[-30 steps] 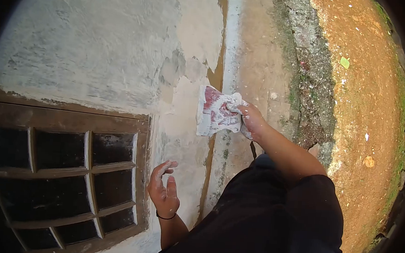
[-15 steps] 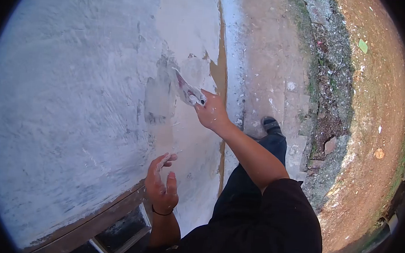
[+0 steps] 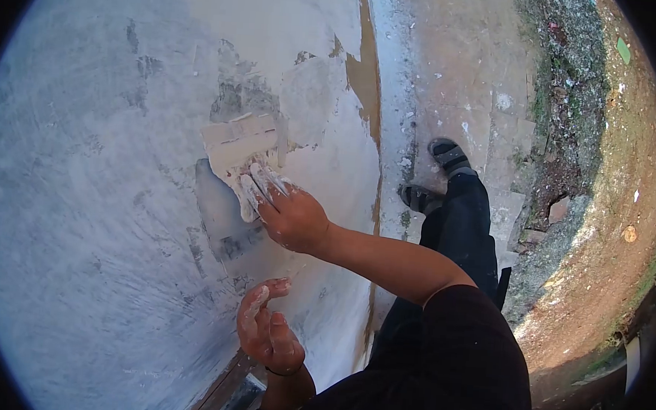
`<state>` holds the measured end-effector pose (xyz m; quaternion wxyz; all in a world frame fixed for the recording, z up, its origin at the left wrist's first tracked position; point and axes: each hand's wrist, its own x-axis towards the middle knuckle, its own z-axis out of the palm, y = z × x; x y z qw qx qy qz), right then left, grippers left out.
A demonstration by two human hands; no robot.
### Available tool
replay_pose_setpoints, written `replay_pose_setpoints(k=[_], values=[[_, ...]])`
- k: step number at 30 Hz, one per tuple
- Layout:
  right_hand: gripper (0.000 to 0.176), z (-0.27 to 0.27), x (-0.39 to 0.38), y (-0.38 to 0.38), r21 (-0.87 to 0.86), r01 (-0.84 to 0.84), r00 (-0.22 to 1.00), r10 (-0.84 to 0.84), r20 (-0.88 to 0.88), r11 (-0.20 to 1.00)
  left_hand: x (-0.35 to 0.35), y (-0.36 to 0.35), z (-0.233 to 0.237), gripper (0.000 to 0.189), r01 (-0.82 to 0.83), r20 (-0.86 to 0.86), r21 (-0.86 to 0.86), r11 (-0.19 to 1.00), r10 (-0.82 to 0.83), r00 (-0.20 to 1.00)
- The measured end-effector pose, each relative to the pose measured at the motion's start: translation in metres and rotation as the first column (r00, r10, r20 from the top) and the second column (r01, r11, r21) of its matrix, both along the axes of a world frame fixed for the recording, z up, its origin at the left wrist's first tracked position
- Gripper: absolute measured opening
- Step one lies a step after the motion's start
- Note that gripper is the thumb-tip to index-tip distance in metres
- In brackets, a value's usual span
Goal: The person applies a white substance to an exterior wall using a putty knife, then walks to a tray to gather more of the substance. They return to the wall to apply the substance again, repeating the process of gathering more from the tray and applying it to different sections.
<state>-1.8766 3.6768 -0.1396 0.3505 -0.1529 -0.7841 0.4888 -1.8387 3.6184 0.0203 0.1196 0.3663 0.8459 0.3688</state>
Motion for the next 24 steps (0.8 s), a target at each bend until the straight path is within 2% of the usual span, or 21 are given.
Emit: replay_pose_setpoints(k=[3, 6, 10, 12, 14, 16, 18, 22, 24], values=[[0.055, 0.007, 0.009, -0.004, -0.019, -0.028, 0.999, 0.028, -0.024, 0.999, -0.001, -0.006, 0.002, 0.038, 0.035, -0.01, -0.046, 0.998, -0.036, 0.999], [0.051, 0.014, 0.022, -0.011, -0.035, -0.073, 0.995, 0.071, -0.068, 0.997, 0.0, 0.0, 0.003, 0.027, 0.02, -0.044, 0.002, 1.0, -0.02, 0.999], [0.039, 0.021, 0.046, -0.013, 0.008, -0.115, 0.987, 0.115, -0.113, 0.993, 0.004, 0.004, 0.002, 0.027, 0.063, -0.04, 0.011, 0.998, -0.063, 0.997], [0.033, 0.022, 0.057, -0.004, 0.001, -0.165, 0.983, 0.164, -0.078, 0.986, 0.005, 0.005, -0.001, 0.027, 0.087, -0.035, 0.043, 0.995, -0.085, 0.996], [0.034, 0.019, 0.058, 0.013, -0.012, -0.105, 0.991, 0.103, -0.082, 0.994, 0.006, 0.003, -0.003, 0.028, 0.084, -0.025, 0.052, 0.995, -0.083, 0.996], [0.037, 0.014, 0.051, 0.036, -0.046, 0.03, 1.0, -0.029, 0.01, 0.999, 0.008, 0.001, -0.005, 0.028, 0.077, -0.012, 0.059, 0.995, -0.077, 0.997], [0.04, 0.003, 0.033, 0.056, -0.026, 0.148, 0.988, -0.147, 0.05, 0.989, 0.01, 0.0, -0.007, 0.036, 0.063, -0.056, 0.015, 0.998, -0.062, 0.997], [0.041, -0.016, -0.005, 0.065, -0.016, 0.114, 0.992, -0.113, 0.064, 0.993, 0.007, 0.005, -0.007, 0.036, 0.076, -0.057, 0.018, 0.997, -0.075, 0.996], [0.04, -0.018, -0.014, 0.052, 0.022, 0.073, 0.996, -0.074, 0.043, 0.997, 0.003, 0.009, -0.004, 0.027, 0.105, -0.085, 0.053, 0.993, -0.1, 0.991]])
